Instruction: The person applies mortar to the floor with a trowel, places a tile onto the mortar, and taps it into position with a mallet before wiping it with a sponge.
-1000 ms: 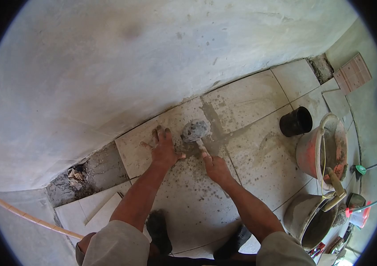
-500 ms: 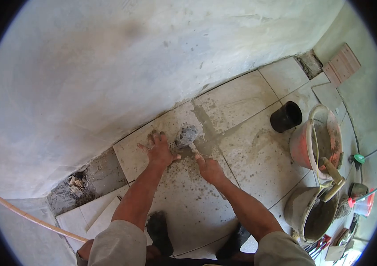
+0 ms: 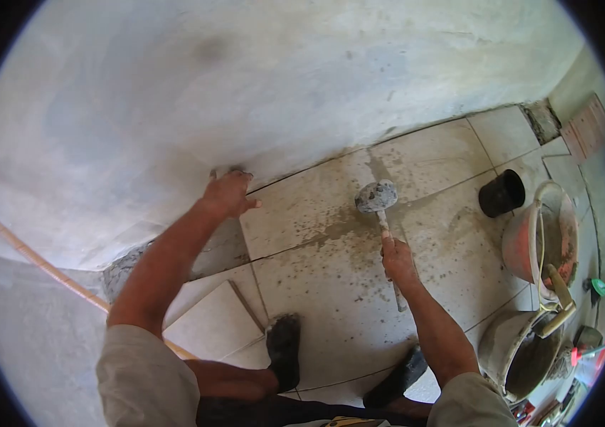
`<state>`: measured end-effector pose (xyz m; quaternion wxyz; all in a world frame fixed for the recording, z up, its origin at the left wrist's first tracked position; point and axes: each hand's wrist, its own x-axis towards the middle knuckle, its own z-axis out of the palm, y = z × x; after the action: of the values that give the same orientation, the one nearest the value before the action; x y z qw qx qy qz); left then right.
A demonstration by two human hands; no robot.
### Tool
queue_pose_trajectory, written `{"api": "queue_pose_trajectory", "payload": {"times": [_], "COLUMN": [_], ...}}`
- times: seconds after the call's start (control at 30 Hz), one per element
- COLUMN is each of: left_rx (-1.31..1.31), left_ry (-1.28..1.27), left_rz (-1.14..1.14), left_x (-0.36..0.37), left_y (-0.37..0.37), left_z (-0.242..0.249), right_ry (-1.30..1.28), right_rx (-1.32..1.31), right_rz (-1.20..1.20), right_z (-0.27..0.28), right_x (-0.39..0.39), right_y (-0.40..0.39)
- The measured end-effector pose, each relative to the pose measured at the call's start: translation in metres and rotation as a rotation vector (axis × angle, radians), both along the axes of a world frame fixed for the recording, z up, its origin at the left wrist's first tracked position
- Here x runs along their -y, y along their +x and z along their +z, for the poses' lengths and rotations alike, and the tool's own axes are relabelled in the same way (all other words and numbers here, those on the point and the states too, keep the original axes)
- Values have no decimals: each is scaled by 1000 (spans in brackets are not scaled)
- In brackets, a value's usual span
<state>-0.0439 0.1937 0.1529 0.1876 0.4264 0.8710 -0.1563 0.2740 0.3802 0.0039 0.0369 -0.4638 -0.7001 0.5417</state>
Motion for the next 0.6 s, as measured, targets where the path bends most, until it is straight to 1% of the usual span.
{"api": "queue_pose_trajectory", "payload": {"times": [0.07, 0.1, 0.17, 0.23, 0.27, 0.33, 0.37, 0.43, 0.5, 0.53, 0.57, 0.6], "left_rx": [4, 19, -87, -77, -62, -136, -114, -13, 23, 47, 43, 24], "left_ry": [-52, -94, 155, 347, 355, 350, 348, 309, 322, 341, 349, 374], "left_rz": [46, 77, -2, 97, 92, 377, 377, 640, 697, 730, 731, 683], "left_x": [12, 16, 56, 73, 79, 92, 95, 99, 98, 94, 89, 88], "left_y": [3, 4, 22, 45, 54, 76, 87, 105, 114, 113, 109, 110], "left_z": [31, 38, -6, -41, -66, -113, -124, -138, -144, -144, -146, -148], "right_ry": [-31, -52, -58, -52, -97, -148, -132, -115, 2, 7, -1, -18], "right_rx": [-19, -28, -72, -98, -131, -131, -163, -185, 22, 19, -44, -96], "right_rz": [41, 66, 86, 86, 88, 74, 84, 112, 226, 228, 219, 213], "right_z": [-2, -2, 22, 32, 30, 23, 20, 9, -9, -3, 7, 12], "right_x": [9, 15, 39, 55, 61, 78, 86, 97, 104, 102, 100, 100], "right_y": [-9, -12, -30, -40, -41, -35, -35, -35, -37, -40, -44, -42]}}
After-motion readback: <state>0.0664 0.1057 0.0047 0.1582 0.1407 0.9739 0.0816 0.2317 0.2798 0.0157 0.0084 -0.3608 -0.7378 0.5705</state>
